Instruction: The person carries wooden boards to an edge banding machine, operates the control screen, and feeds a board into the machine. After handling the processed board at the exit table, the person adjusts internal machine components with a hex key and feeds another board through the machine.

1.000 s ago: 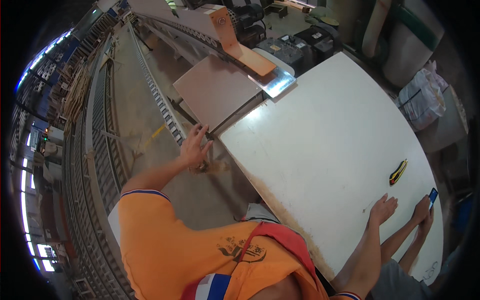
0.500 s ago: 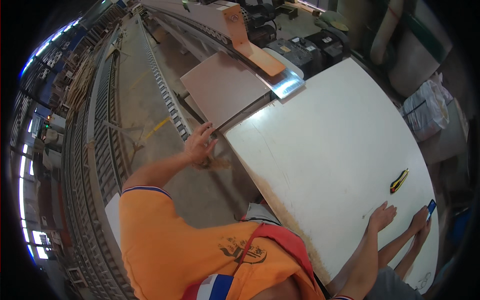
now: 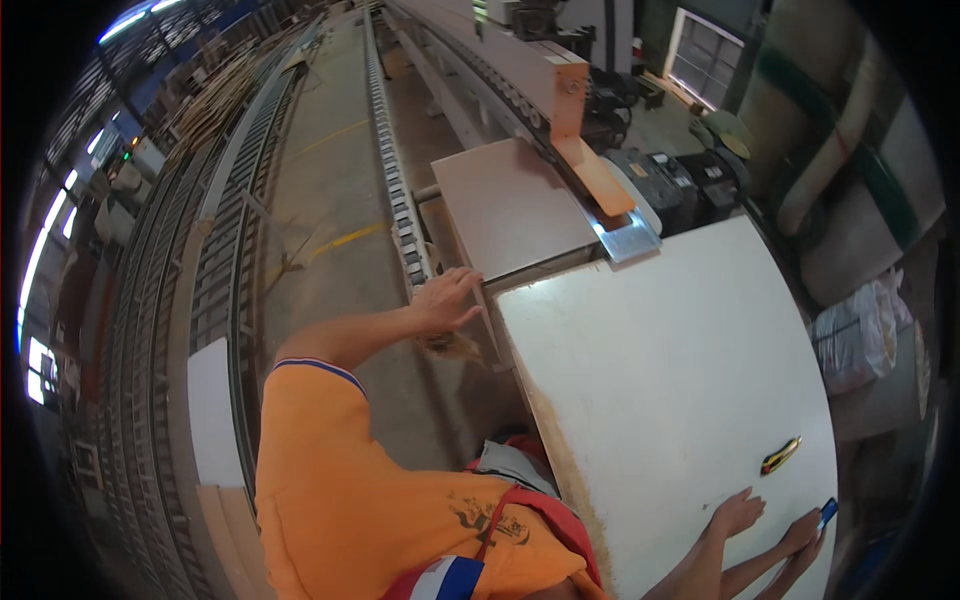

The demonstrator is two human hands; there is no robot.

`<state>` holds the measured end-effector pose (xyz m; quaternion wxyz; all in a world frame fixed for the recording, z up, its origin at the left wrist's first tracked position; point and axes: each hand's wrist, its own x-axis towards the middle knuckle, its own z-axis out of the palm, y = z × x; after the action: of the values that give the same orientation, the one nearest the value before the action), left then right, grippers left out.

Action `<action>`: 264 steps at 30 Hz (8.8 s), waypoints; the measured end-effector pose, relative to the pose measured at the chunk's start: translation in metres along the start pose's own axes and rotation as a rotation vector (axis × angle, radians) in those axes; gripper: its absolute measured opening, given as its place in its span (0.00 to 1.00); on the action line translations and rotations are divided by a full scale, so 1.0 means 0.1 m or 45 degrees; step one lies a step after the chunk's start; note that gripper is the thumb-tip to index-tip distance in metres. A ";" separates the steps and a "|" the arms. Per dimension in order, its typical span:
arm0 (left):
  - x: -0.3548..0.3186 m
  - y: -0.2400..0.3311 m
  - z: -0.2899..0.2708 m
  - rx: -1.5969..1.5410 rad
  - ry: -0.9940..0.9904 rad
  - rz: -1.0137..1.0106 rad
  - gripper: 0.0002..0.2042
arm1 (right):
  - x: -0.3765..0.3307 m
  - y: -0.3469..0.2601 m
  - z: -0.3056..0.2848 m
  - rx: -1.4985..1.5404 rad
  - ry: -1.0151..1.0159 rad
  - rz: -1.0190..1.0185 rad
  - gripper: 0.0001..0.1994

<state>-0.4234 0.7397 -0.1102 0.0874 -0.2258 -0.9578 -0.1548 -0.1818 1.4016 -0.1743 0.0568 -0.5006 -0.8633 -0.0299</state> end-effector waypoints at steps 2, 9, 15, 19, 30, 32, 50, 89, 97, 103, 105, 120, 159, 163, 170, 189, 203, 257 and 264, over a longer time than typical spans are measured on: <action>0.04 -0.02 0.04 0.022 -0.013 0.069 0.25 | 0.04 0.05 0.05 -0.012 0.016 -0.008 0.29; 0.09 -0.06 0.02 0.040 0.057 0.155 0.22 | 0.08 0.01 0.04 -0.054 0.001 0.012 0.30; 0.06 -0.11 0.09 0.014 0.046 0.115 0.22 | 0.09 0.02 0.06 -0.098 0.018 -0.008 0.30; 0.04 -0.13 0.13 0.045 0.030 0.166 0.24 | 0.09 0.07 0.10 -0.077 0.052 -0.029 0.31; 0.04 -0.05 0.05 0.056 0.045 0.153 0.24 | 0.03 0.02 -0.02 -0.020 0.033 -0.033 0.29; 0.06 -0.05 0.04 0.074 0.026 0.170 0.24 | 0.01 0.01 -0.06 0.006 0.038 -0.022 0.29; 0.05 -0.03 0.04 0.055 0.061 0.172 0.24 | 0.03 0.04 0.03 0.040 0.072 -0.022 0.28; 0.05 0.01 0.05 0.061 -0.028 0.028 0.25 | 0.05 0.10 0.12 0.051 0.089 -0.047 0.29; 0.06 0.02 0.04 0.048 0.035 0.118 0.24 | 0.04 0.07 0.12 0.056 0.074 -0.012 0.29; 0.07 0.02 0.04 0.059 0.044 0.119 0.24 | 0.05 0.10 0.18 0.060 0.100 -0.014 0.30; 0.06 0.00 0.04 0.056 0.037 0.126 0.25 | 0.04 0.07 0.16 0.069 0.087 -0.012 0.30; 0.08 0.01 0.04 0.041 0.055 0.149 0.23 | 0.08 0.13 0.26 0.047 0.117 -0.008 0.30; 0.06 -0.04 0.07 0.056 0.019 0.099 0.29 | 0.06 0.11 0.19 0.048 0.067 0.000 0.30; 0.07 -0.01 0.05 0.050 -0.003 0.066 0.28 | 0.06 0.10 0.19 0.060 0.074 0.002 0.30; 0.03 0.00 0.08 0.049 0.019 0.042 0.27 | 0.08 0.14 0.24 0.046 0.108 -0.021 0.30; 0.65 -0.07 0.10 -0.650 0.616 -0.563 0.21 | -0.27 -1.45 -0.04 1.207 0.244 -0.328 0.15; 1.47 -0.08 0.41 -0.474 0.391 -0.817 0.25 | 0.46 -5.20 -0.32 1.341 -0.160 -1.088 0.14; -0.20 3.49 1.38 -0.358 -0.295 0.868 0.30 | -2.48 1.09 -0.39 1.314 -0.282 0.505 0.10; -0.08 3.49 1.46 -0.321 -0.283 0.892 0.28 | -2.33 1.10 -0.48 1.622 -0.555 0.809 0.12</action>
<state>-0.2708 1.0820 -0.1590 0.0022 -0.5637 -0.7997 -0.2066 0.0316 1.2508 -0.1568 0.1695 -0.5908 -0.5187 0.5944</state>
